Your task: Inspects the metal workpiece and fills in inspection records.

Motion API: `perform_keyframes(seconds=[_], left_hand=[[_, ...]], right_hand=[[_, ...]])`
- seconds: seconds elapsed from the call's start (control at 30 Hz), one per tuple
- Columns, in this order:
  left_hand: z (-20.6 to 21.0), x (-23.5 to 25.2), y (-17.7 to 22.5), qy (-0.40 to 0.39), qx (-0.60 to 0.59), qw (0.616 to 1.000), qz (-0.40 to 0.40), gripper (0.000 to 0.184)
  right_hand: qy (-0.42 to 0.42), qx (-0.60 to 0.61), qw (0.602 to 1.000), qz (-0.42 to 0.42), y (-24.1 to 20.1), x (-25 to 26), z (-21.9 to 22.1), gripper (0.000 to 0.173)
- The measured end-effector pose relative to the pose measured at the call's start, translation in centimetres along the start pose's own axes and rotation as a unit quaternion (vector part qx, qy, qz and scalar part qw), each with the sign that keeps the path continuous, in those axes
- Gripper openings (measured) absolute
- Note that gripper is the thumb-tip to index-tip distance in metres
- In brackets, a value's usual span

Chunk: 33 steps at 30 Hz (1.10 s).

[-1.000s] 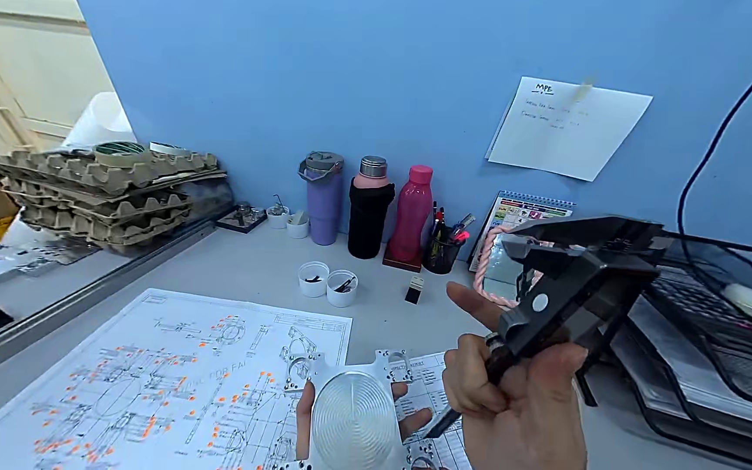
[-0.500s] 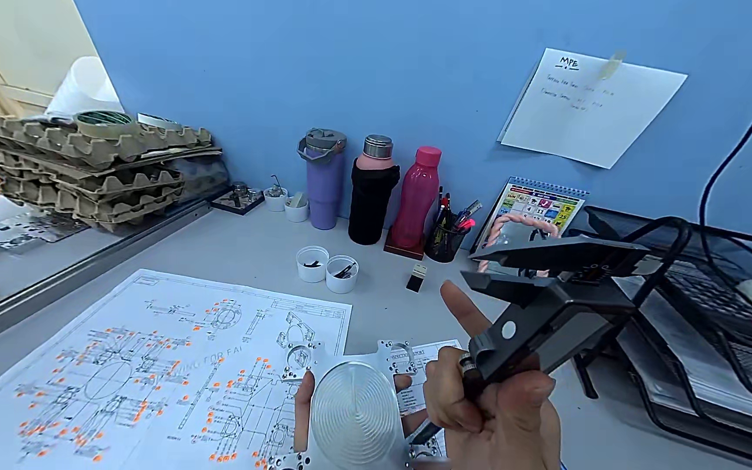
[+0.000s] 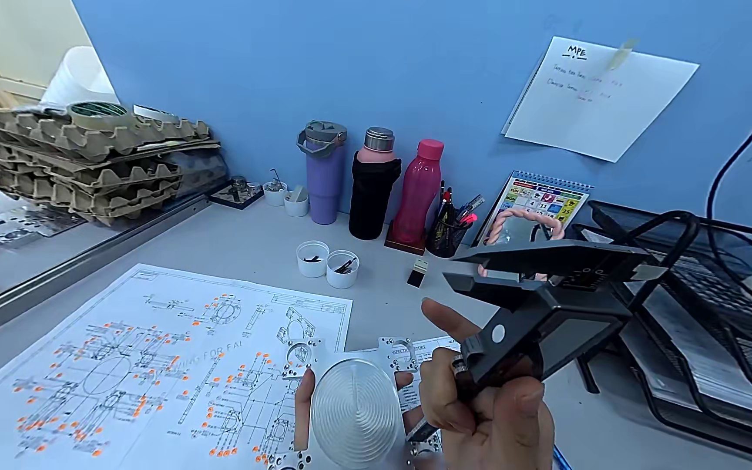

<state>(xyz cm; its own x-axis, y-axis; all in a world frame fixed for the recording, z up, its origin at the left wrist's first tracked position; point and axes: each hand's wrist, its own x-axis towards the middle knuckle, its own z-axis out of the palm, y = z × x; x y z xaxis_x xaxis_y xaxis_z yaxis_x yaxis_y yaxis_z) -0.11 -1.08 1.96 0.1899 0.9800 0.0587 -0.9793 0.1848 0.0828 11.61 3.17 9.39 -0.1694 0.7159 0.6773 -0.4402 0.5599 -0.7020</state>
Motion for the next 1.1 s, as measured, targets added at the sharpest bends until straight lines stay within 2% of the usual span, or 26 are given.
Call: perform_keyframes(seconds=[0.1,0.23,0.3,0.4,0.5,0.7,0.97,1.1], left_hand=[[-0.1,-0.1,0.0,0.002,-0.004,1.0,-0.005,0.069],[-0.2,0.0,0.1,-0.007,-0.032,0.999,-0.023,0.068],[-0.1,0.0,0.1,0.003,-0.035,0.999,-0.014,0.068],[-0.5,0.0,0.3,0.014,-0.018,1.0,0.015,0.063],[-2.1,0.3,0.7,0.066,0.018,0.993,0.096,0.052],[-1.5,0.1,0.7,0.097,0.036,0.989,0.104,0.058],[-0.7,-0.3,0.7,0.072,0.02,0.99,0.122,0.05],[-1.4,0.0,0.7,0.09,0.026,0.988,0.127,0.054]], right_hand=[[-0.006,-0.018,1.0,-0.014,0.3,-0.2,-0.2,0.055],[0.012,-0.068,0.997,-0.022,0.2,-0.6,-0.1,0.036],[0.022,-0.09,0.996,-0.01,0.0,-0.9,0.0,0.033],[0.027,-0.113,0.993,0.009,-0.2,-1.0,0.2,0.032],[0.026,-0.12,0.992,0.02,-0.1,-1.1,0.3,0.03],[0.017,-0.133,0.99,0.04,0.3,-1.7,0.0,0.033],[0.013,-0.128,0.991,0.042,0.4,-1.8,0.2,0.032],[0.01,-0.127,0.991,0.039,0.5,-2.0,0.3,0.03]])
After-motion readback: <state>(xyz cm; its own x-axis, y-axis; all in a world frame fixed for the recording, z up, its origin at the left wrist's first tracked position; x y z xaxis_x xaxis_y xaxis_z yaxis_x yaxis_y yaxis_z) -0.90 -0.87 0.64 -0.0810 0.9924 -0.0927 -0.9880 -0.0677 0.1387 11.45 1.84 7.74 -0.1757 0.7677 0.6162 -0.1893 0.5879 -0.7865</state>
